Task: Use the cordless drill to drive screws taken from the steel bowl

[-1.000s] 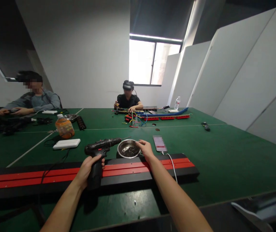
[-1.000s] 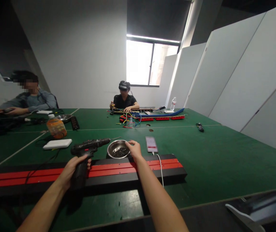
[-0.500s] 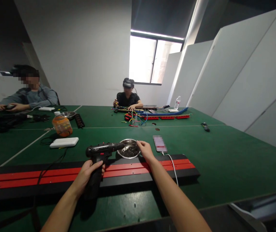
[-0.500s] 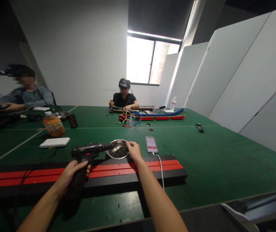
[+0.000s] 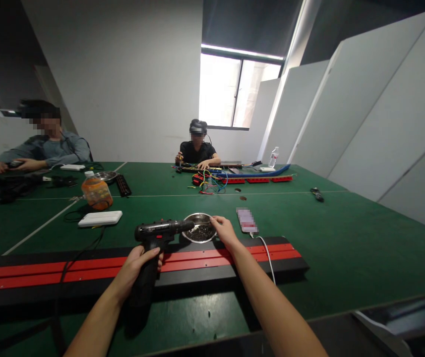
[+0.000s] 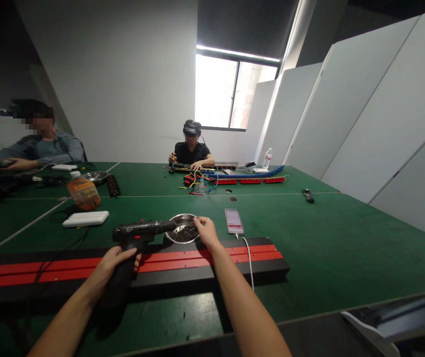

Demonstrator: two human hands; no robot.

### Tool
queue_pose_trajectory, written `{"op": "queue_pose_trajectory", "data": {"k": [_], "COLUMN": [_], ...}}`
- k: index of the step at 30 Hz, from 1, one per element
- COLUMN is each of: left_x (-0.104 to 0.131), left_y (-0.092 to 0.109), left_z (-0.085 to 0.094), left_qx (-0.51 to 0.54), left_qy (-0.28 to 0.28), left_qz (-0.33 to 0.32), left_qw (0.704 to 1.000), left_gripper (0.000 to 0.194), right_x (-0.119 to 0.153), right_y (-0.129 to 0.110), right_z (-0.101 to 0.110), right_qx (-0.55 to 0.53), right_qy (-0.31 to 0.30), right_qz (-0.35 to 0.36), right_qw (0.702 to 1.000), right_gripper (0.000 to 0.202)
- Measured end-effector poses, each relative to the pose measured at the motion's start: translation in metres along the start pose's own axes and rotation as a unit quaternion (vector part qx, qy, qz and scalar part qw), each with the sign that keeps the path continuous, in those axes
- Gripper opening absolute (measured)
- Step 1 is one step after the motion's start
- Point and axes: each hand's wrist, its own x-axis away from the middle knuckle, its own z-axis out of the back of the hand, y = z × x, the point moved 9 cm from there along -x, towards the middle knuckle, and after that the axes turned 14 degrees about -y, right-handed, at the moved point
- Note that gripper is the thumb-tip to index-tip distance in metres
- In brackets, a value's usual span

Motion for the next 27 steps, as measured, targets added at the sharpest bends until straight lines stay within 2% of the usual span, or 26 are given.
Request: {"op": "queue_pose_trajectory", "data": {"k": [12, 18, 21, 25, 27], "left_x": [-0.003, -0.004, -0.004, 0.004, 0.01], "left_y": [-0.005, 0.001, 0.022, 0.078, 0.095], "left_z": [0.006, -0.004, -0.001, 0.005, 0.003], "left_qx": [-0.021, -0.091, -0.187, -0.333, -0.384], "left_qy": [0.001, -0.033, -0.027, -0.024, -0.06], "left_qz": [-0.003, -0.01, -0.015, -0.048, -0.007], "left_qw": [1.0, 0.995, 0.982, 0.941, 0.921], "left_gripper": [0.027, 0.033, 0.036, 0.045, 0.046], "right_x": [-0.002, -0.002, -0.003, -0.002, 0.0], "right_y": [0.006, 0.008, 0.01, 0.012, 0.008], "right_z": [0.002, 0.002, 0.003, 0.009, 0.009], "right_qx": [0.004, -0.031, -0.033, 0.03, 0.083], "right_qy": [0.011, 0.015, 0.016, 0.057, 0.072], "right_qz": [-0.005, -0.004, -0.008, -0.016, -0.01], "right_qw": [1.0, 0.999, 0.999, 0.998, 0.994], "right_gripper": [0.04, 0.038, 0.039, 0.037, 0.032]}}
